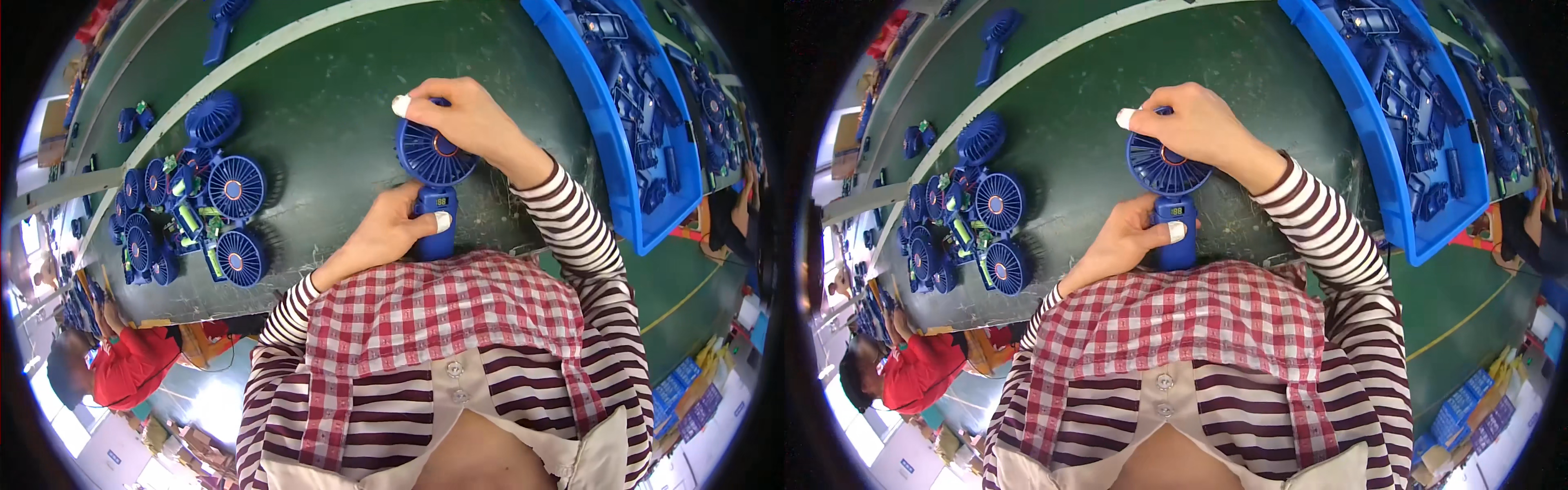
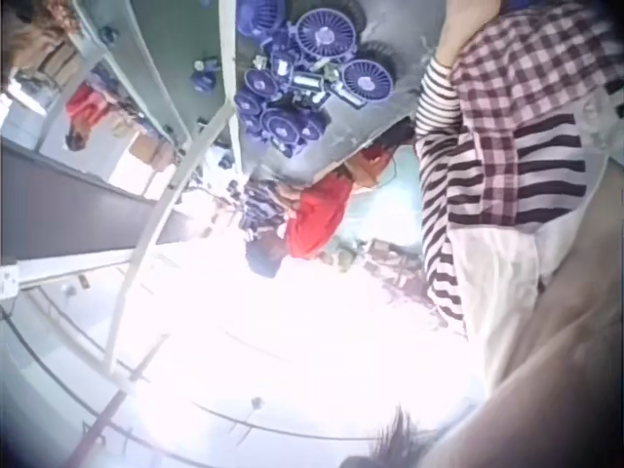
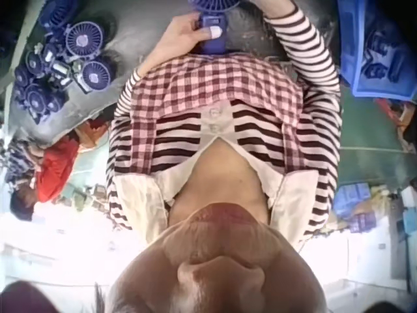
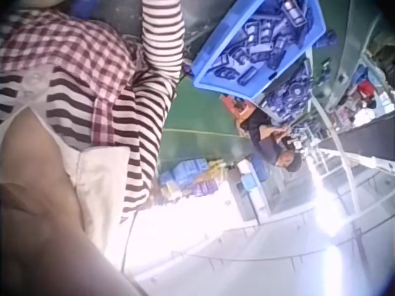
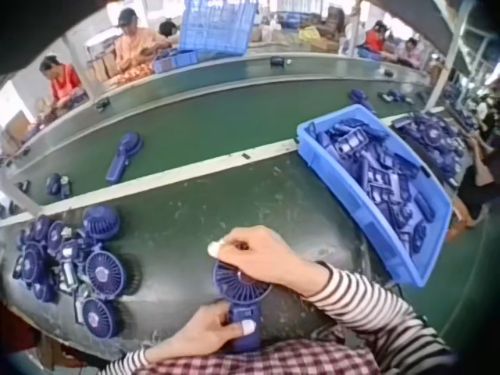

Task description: The person assembles handheld electric fans by tucking wires and circuit boards into the handle casing, snapping on the cover pieces by hand, testing the fans, and placing them onto the conveyor belt.

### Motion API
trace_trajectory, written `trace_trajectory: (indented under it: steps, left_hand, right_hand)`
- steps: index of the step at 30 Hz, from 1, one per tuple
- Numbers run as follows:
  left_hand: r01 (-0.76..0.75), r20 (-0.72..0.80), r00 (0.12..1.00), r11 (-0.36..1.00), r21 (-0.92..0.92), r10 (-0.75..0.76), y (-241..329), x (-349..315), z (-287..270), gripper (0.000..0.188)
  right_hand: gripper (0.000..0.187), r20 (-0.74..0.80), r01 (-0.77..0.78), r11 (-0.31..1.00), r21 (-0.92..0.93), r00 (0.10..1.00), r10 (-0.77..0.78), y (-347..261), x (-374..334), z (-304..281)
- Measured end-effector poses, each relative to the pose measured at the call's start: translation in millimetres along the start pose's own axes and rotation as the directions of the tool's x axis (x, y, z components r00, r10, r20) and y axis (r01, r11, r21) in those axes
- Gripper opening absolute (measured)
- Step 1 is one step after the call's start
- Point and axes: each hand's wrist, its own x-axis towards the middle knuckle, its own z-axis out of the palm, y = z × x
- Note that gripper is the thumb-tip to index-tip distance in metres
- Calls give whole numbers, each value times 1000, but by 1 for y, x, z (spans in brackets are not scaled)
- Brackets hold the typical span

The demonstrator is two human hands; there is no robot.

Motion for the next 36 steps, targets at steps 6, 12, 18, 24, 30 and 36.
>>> trace_trajectory:
  steps: [6,12,18,24,30,36]
  left_hand:
    - [51,284,959,976,-211,11,3,-4,-17,48]
    - [34,361,930,968,-249,60,-13,2,-22,58]
    - [43,331,943,972,-232,37,-10,4,-21,60]
    - [67,319,947,954,-291,31,-8,3,-22,63]
    - [14,249,967,970,-243,48,-6,-1,-19,63]
    - [-216,-129,974,943,-253,188,-6,11,-25,57]
  right_hand:
    - [29,-138,-59,988,142,987,79,3,-9,9]
    - [31,-198,-38,966,256,976,91,-1,-20,16]
    - [28,-414,167,947,273,909,-41,5,-31,20]
    - [29,-503,200,947,253,863,-48,6,-36,25]
    - [27,-428,173,935,310,903,-25,7,-35,20]
    - [48,-263,-36,999,21,964,40,5,-44,29]
